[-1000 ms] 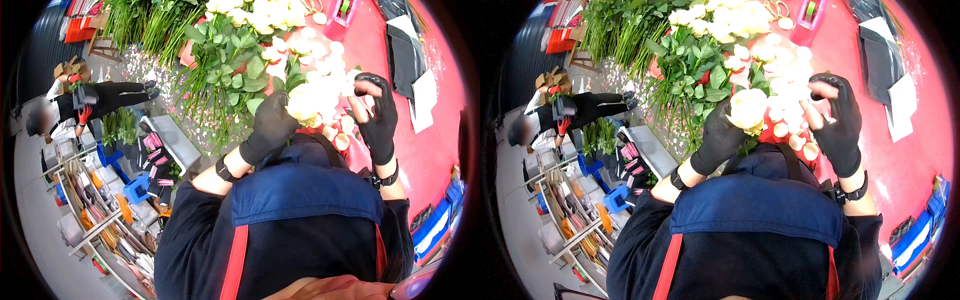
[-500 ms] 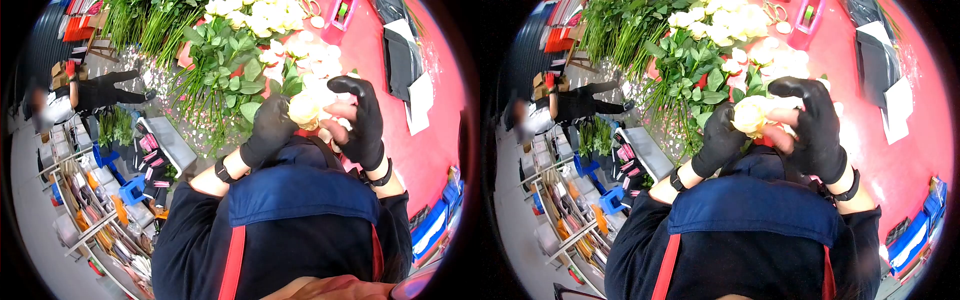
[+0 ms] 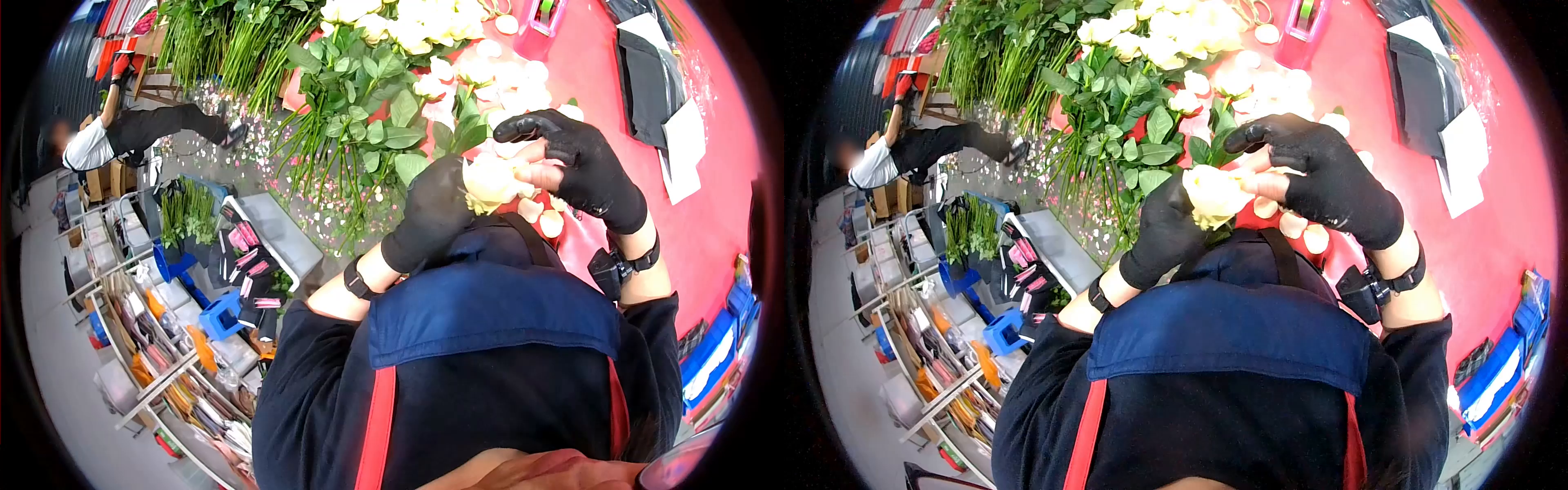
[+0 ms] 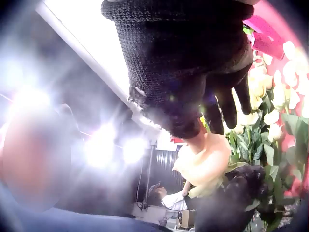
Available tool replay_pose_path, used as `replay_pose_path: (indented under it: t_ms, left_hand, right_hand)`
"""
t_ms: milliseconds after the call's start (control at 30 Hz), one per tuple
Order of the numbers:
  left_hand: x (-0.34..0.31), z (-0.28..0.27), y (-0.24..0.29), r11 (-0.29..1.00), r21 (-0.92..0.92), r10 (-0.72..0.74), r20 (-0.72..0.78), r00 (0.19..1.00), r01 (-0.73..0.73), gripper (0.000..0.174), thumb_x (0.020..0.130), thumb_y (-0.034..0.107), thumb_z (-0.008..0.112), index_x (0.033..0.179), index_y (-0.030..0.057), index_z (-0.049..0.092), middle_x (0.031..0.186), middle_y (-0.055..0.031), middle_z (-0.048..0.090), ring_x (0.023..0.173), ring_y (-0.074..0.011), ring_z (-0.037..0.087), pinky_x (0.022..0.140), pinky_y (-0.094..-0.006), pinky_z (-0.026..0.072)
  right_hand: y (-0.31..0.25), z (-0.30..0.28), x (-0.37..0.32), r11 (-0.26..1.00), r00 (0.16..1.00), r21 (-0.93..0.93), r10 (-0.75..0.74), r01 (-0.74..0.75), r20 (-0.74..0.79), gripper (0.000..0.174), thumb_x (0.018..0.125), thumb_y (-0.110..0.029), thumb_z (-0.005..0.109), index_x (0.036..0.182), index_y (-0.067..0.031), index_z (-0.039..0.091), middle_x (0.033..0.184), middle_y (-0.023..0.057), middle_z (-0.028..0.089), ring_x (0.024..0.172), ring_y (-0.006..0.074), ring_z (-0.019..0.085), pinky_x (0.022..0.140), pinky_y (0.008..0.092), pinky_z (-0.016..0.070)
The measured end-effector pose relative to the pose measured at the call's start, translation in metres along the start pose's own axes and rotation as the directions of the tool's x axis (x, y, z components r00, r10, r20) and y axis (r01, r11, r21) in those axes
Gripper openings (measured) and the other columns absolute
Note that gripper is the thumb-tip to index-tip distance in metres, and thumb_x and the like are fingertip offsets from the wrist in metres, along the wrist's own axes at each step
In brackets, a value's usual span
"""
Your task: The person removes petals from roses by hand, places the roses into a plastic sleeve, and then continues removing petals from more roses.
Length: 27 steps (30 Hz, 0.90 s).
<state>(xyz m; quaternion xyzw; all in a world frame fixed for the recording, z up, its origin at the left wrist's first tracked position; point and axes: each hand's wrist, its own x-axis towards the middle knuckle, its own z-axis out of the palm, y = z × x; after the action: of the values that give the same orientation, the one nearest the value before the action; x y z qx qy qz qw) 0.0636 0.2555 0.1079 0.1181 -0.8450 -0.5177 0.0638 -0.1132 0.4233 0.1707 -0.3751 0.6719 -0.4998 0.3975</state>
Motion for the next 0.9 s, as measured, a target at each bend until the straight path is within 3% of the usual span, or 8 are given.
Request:
replay_pose_path:
  t_ms: [233,367,467,600,767,800,833,900]
  left_hand:
    - [-0.003,-0.013,0.004,0.975,-0.217,-0.034,0.042,0.999,0.042,0.037,0.08,-0.001,0.071,0.117,0.0006,0.066,0.11,-0.0079,0.072,0.097,-0.0157,0.068,0.089,-0.0316,0.0533]
    - [-0.01,-0.015,-0.01,0.982,-0.165,-0.094,-0.011,0.996,0.091,0.033,0.08,0.016,0.076,0.11,0.0031,0.068,0.096,-0.0107,0.071,0.087,-0.027,0.07,0.078,-0.0363,0.0545]
    - [-0.017,-0.022,-0.016,0.986,-0.143,-0.101,-0.082,0.991,0.089,0.034,0.078,0.01,0.078,0.109,0.0014,0.067,0.096,-0.0082,0.072,0.086,-0.0211,0.07,0.079,-0.0329,0.0548]
    - [-0.003,-0.065,0.031,0.872,-0.434,-0.333,-0.188,0.924,0.225,0.035,0.075,0.001,0.079,0.107,-0.0009,0.067,0.096,-0.0068,0.072,0.083,-0.0129,0.067,0.074,-0.0278,0.0552]
    - [0.06,-0.119,0.016,0.941,-0.278,-0.288,-0.358,0.888,0.193,0.019,0.08,0.01,0.077,0.092,-0.0006,0.068,0.08,-0.0033,0.068,0.065,-0.0081,0.059,0.059,-0.0231,0.0469]
    - [0.076,-0.125,-0.009,0.979,-0.189,-0.148,-0.389,0.909,0.078,0.021,0.079,0.012,0.079,0.091,-0.0011,0.068,0.076,-0.0014,0.065,0.063,-0.0066,0.056,0.057,-0.0232,0.0447]
    - [0.097,-0.129,-0.02,0.952,-0.228,-0.282,-0.386,0.878,0.205,0.013,0.085,0.01,0.072,0.091,-0.0018,0.072,0.084,-0.0038,0.07,0.072,-0.0114,0.063,0.066,-0.0247,0.0506]
    - [0.133,-0.132,-0.075,0.995,0.002,-0.088,-0.374,0.923,0.096,0.026,0.082,0.016,0.078,0.101,0.0,0.071,0.089,-0.0072,0.071,0.075,-0.0156,0.064,0.068,-0.028,0.0501]
  right_hand:
    - [0.009,0.003,0.0,0.939,0.97,0.255,0.241,-0.23,-0.012,0.018,0.087,-0.012,0.067,0.097,0.0034,0.071,0.104,0.0088,0.07,0.099,0.0152,0.063,0.09,0.0291,0.0478]
    - [0.014,0.01,0.0,0.896,0.949,0.379,0.294,-0.231,-0.116,0.021,0.091,-0.015,0.065,0.098,0.0036,0.07,0.1,0.0055,0.07,0.09,0.0125,0.062,0.083,0.0265,0.0477]
    - [0.023,0.005,0.0,0.939,0.945,0.289,0.251,-0.186,-0.209,0.022,0.089,-0.017,0.068,0.101,0.0021,0.069,0.098,0.0055,0.069,0.087,0.0125,0.062,0.08,0.0283,0.0488]
    - [0.092,0.012,0.003,0.934,0.892,-0.34,-0.061,-0.106,-0.447,0.027,0.081,-0.016,0.077,0.099,0.0018,0.068,0.085,0.0128,0.067,0.08,0.0228,0.065,0.073,0.0317,0.0513]
    - [0.148,0.032,0.067,0.973,0.94,0.076,0.23,-0.217,-0.253,0.024,0.092,-0.022,0.065,0.082,0.0003,0.067,0.067,0.0083,0.063,0.058,0.0143,0.062,0.053,0.0289,0.0485]
    - [0.179,0.033,0.087,0.969,0.96,-0.225,-0.151,0.097,-0.235,0.025,0.093,-0.021,0.065,0.079,-0.0002,0.066,0.061,0.0086,0.06,0.06,0.0135,0.063,0.052,0.0285,0.0478]
    - [0.167,0.042,0.101,0.971,0.935,0.005,0.233,-0.241,-0.268,0.027,0.092,-0.022,0.064,0.077,0.0002,0.065,0.063,0.0123,0.061,0.061,0.0231,0.063,0.055,0.0358,0.0479]
    - [0.233,0.055,0.145,0.679,0.971,-0.728,-0.103,-0.09,-0.216,0.031,0.089,-0.028,0.065,0.076,0.0006,0.065,0.068,0.0179,0.063,0.064,0.034,0.062,0.063,0.0432,0.0485]
